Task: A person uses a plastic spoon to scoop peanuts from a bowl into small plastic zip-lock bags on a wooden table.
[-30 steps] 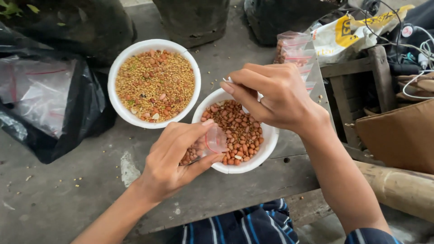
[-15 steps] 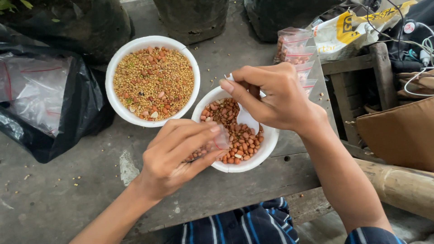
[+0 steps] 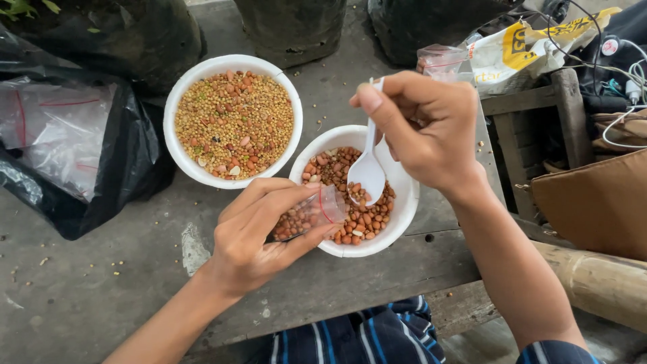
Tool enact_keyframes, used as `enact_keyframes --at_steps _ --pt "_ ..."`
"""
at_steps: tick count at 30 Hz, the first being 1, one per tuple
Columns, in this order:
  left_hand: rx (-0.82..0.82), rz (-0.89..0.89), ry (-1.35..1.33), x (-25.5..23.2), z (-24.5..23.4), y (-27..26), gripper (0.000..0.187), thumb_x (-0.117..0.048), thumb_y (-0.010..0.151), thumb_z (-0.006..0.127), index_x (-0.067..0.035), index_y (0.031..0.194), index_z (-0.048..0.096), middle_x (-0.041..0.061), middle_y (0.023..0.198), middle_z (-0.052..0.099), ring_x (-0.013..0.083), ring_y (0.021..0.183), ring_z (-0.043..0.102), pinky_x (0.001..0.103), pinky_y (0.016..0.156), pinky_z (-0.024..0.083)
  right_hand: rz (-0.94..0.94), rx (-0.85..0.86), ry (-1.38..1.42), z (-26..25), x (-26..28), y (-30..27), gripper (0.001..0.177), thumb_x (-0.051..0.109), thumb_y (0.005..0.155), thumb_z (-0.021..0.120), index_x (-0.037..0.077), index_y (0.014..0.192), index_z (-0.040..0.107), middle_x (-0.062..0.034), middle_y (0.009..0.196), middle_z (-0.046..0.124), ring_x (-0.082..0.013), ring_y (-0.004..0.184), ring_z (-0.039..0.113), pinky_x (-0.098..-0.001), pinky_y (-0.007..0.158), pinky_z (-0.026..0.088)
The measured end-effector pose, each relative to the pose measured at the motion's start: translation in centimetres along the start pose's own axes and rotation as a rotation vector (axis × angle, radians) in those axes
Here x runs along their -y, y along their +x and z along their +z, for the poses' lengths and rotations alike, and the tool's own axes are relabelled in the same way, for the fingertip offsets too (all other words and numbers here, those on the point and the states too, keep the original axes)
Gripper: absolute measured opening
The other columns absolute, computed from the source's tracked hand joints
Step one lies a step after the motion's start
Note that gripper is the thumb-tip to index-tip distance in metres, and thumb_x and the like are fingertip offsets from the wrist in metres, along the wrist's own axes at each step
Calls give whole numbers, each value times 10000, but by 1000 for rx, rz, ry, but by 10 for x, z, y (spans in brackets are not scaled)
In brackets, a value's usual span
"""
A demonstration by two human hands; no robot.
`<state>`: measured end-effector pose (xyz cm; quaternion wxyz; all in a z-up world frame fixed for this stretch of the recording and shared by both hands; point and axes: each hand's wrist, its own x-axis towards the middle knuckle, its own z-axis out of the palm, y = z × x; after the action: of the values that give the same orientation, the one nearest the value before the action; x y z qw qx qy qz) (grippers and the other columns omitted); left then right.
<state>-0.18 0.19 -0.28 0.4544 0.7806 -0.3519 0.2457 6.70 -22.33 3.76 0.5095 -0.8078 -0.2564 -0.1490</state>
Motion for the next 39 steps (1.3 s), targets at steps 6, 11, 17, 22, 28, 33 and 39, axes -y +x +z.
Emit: enact_keyframes --at_steps 6,11,17,22,28,33,39 --pt "6 -10 -14 0 -1 0 411 -171 872 860 105 1102 659 217 1036 749 326 894 716 367 771 615 67 -96 54 -1 10 1 229 35 1108 581 -103 972 701 -74 525 509 -106 423 490 -206 445 349" --pt "-2 -3 -16 -2 -2 3 365 -128 886 841 112 1087 652 223 1031 743 331 905 718 372 790 626 62 -130 35 1 21 0 238 27 1100 570 -112 966 708 -80 519 510 -110 411 480 -201 438 348" --pt "-4 -15 -31 -1 -3 1 358 -137 898 827 96 1103 649 217 1051 744 325 940 728 383 814 625 28 -188 -36 6 28 -3 237 11 1079 580 -118 954 734 -80 510 521 -109 421 492 -198 455 342" --pt "-26 -60 -61 -1 -4 -3 352 -146 908 813 69 1131 646 217 1066 723 316 938 727 385 832 615 -90 -246 -86 12 30 -8 212 -42 1053 607 -137 927 748 -71 481 520 -124 417 522 -222 465 321" --pt "-68 -151 -100 -5 -7 -4 332 -159 925 792 25 1160 647 159 1081 732 260 949 721 350 858 588 -224 -309 -98 15 26 -18 229 -92 1009 578 -181 838 701 -144 518 580 -222 461 600 -312 507 484" --pt "-109 -304 -151 -8 -10 -3 320 -165 911 799 3 1151 670 128 1047 737 177 870 715 272 758 574 -412 -303 -33 12 10 -27 210 -64 952 564 -103 765 652 -189 539 606 -218 404 583 -309 380 348" --pt "-196 -569 -460 -11 -13 0 288 -217 953 709 -20 1160 671 103 1036 788 107 828 737 207 657 555 -521 -150 -105 -1 15 -37 299 279 1027 537 40 875 633 -239 826 731 -256 575 707 -373 540 523"
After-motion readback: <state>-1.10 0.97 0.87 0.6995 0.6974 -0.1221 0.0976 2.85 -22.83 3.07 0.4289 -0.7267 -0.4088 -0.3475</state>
